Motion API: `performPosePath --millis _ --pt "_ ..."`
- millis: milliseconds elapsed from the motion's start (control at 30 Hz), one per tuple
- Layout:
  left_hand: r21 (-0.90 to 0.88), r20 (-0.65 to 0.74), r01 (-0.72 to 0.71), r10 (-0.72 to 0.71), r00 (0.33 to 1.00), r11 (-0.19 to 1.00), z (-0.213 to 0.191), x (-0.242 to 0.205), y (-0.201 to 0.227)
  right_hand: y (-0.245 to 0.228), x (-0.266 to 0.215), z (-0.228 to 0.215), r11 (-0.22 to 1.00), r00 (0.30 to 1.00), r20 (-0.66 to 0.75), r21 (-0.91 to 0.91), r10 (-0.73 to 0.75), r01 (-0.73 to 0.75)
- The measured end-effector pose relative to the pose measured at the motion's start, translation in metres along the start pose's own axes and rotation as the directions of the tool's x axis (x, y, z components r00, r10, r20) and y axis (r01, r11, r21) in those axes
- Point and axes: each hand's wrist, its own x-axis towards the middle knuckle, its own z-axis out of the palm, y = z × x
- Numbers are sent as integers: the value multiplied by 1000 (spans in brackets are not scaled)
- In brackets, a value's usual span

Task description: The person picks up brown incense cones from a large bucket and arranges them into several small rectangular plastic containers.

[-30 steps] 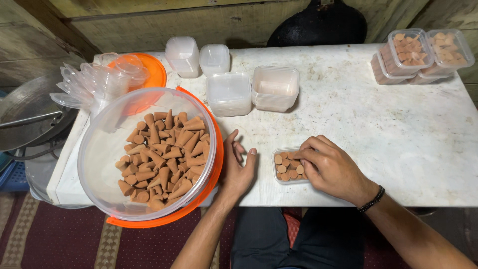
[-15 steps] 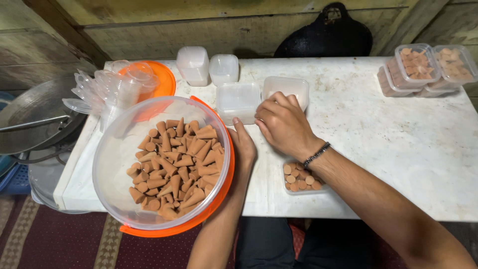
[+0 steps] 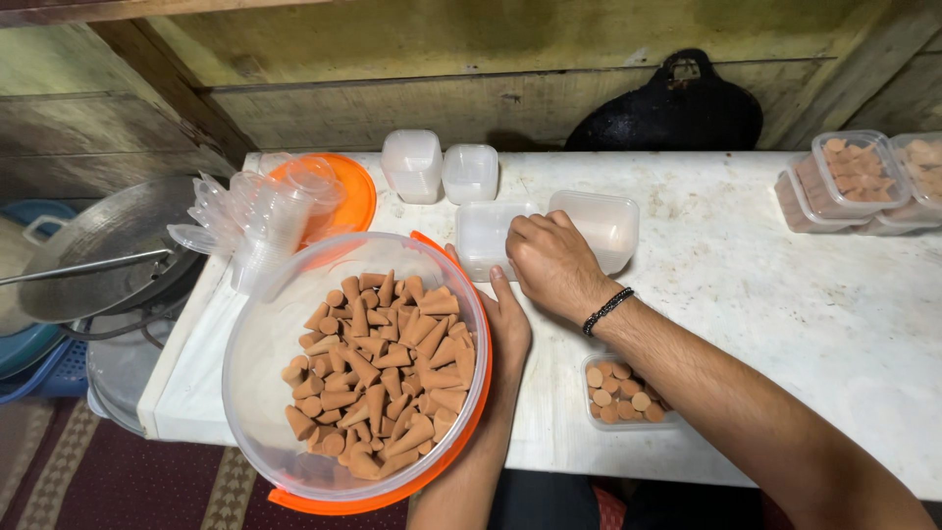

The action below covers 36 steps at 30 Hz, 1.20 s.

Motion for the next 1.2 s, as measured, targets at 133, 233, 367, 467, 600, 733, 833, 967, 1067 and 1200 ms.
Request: performPosePath --millis 133,233,367,467,600,733,833,967,1067,1200 --pt "-20 -29 -51 50 998 998 18 12 -25 -3 5 -10 999 997 67 28 40 -42" --pt "-33 -42 -74 72 996 997 28 19 -37 -5 9 -19 996 988 138 54 70 -78" --pt "-45 -11 13 -14 1000 999 18 13 -20 -1 12 -18 994 982 174 80 66 -81" --pt "-48 -19 2 -3 1000 999 19 14 -24 4 15 -16 990 977 200 103 74 -96" --pt "-25 -29 -8 7 1000 1000 19 15 -26 7 18 -14 985 968 234 122 92 -123" --pt "-33 -38 5 -6 999 999 22 17 -29 4 18 -21 985 966 244 122 86 -119" --pt "-79 -44 -2 -2 999 997 17 13 -23 2 17 -26 988 971 231 120 69 -99" --pt "-64 -37 18 -20 999 998 14 11 -19 1 16 -29 986 967 241 125 80 -113" --pt "-68 -22 25 -27 999 997 16 13 -22 2 16 -29 987 973 222 129 68 -98" --pt "-66 -21 38 -40 999 997 15 13 -15 1 16 -33 981 982 187 183 35 -70"
